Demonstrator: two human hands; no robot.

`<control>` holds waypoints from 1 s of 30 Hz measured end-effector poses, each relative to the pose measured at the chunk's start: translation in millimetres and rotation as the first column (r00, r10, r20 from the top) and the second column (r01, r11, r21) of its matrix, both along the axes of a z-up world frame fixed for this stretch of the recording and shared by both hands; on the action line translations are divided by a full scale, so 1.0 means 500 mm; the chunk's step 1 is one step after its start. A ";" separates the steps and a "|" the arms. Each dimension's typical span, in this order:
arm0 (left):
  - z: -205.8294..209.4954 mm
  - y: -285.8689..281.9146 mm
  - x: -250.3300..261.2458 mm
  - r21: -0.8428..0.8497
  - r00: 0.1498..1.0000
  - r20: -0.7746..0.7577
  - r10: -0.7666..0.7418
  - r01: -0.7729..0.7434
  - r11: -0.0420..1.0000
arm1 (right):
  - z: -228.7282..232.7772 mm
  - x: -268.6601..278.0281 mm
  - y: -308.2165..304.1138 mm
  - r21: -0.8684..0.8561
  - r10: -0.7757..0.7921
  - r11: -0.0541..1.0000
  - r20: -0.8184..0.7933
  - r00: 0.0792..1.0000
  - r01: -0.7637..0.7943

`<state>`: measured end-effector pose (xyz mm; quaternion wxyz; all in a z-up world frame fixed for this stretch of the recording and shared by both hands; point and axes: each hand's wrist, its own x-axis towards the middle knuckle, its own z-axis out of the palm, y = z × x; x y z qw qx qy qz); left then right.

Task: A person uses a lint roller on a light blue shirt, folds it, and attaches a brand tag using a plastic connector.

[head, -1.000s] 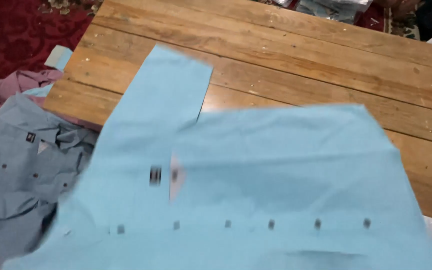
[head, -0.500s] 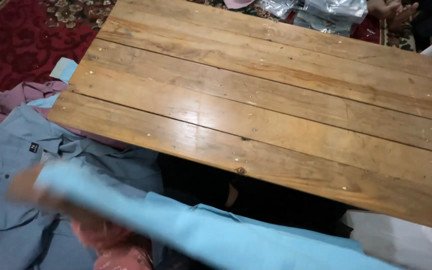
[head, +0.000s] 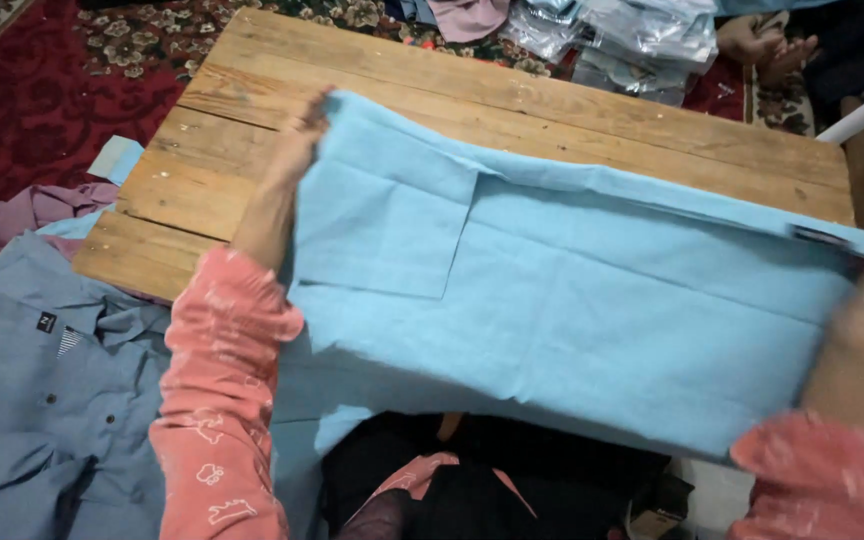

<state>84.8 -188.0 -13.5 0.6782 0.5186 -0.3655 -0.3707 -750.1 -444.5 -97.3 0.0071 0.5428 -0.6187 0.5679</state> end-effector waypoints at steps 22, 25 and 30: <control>-0.108 -0.062 -0.031 -0.066 0.474 0.880 -0.026 0.177 0.982 | 0.039 0.203 0.151 0.212 0.323 0.942 -0.381 0.866 -0.259; -0.072 -0.010 -0.086 0.067 0.238 0.965 -0.112 0.188 0.980 | 0.059 0.236 0.165 0.247 0.287 0.952 -0.524 0.802 -0.179; -0.093 -0.002 -0.089 0.375 0.043 0.927 -0.373 -0.119 0.919 | 0.070 0.249 0.145 0.245 0.369 0.929 -0.594 0.715 -0.276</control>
